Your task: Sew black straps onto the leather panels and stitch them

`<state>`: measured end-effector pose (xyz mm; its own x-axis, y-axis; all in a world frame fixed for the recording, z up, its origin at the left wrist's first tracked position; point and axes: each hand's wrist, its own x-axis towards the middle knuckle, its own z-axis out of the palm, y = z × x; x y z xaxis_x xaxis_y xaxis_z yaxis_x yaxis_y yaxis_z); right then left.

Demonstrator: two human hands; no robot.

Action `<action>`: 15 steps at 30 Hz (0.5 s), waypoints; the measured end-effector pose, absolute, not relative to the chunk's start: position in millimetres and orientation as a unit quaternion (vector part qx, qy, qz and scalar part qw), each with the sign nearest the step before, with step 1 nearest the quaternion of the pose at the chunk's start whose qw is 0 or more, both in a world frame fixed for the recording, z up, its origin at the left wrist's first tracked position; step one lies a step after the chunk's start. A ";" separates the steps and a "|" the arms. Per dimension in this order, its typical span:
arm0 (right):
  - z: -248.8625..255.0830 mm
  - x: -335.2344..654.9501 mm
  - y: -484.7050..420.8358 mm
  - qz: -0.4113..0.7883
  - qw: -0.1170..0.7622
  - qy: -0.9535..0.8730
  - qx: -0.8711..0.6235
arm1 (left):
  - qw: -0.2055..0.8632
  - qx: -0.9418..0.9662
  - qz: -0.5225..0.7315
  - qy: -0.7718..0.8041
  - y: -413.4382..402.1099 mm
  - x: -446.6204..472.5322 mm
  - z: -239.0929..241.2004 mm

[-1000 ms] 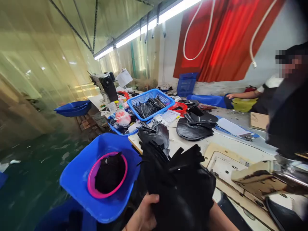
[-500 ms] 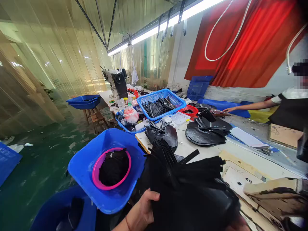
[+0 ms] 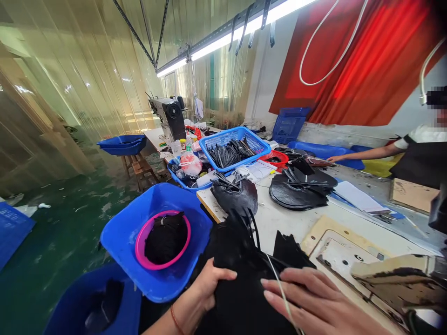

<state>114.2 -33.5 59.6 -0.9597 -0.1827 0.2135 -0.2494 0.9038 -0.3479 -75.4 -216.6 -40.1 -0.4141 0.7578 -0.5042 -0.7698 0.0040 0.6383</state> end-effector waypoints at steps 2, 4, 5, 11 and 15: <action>43.4 110.5 -40.8 0.142 0.118 -0.977 0.103 | 0.511 -0.018 0.728 0.457 -216.5 -79.1 -38.8; 28.5 108.8 -39.0 0.149 0.177 -0.971 0.056 | 0.489 -0.019 0.737 0.466 -217.8 -83.4 -38.7; 24.3 107.9 -34.5 0.179 0.197 -0.964 0.023 | 0.482 -0.016 0.736 0.475 -218.8 -85.2 -38.8; 46.0 80.0 -6.4 0.201 0.246 -0.927 -0.198 | 0.523 0.024 0.704 0.481 -217.4 -80.6 -34.5; 61.0 60.1 -40.5 0.012 0.261 -0.965 -0.009 | 0.533 0.014 0.709 0.462 -210.3 -70.9 -32.7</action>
<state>60.1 -40.5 61.0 -0.8637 0.0247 0.5034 0.0118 0.9995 -0.0289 -70.9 -210.3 -32.7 -0.4324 0.7688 -0.4712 -0.7422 -0.0068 0.6701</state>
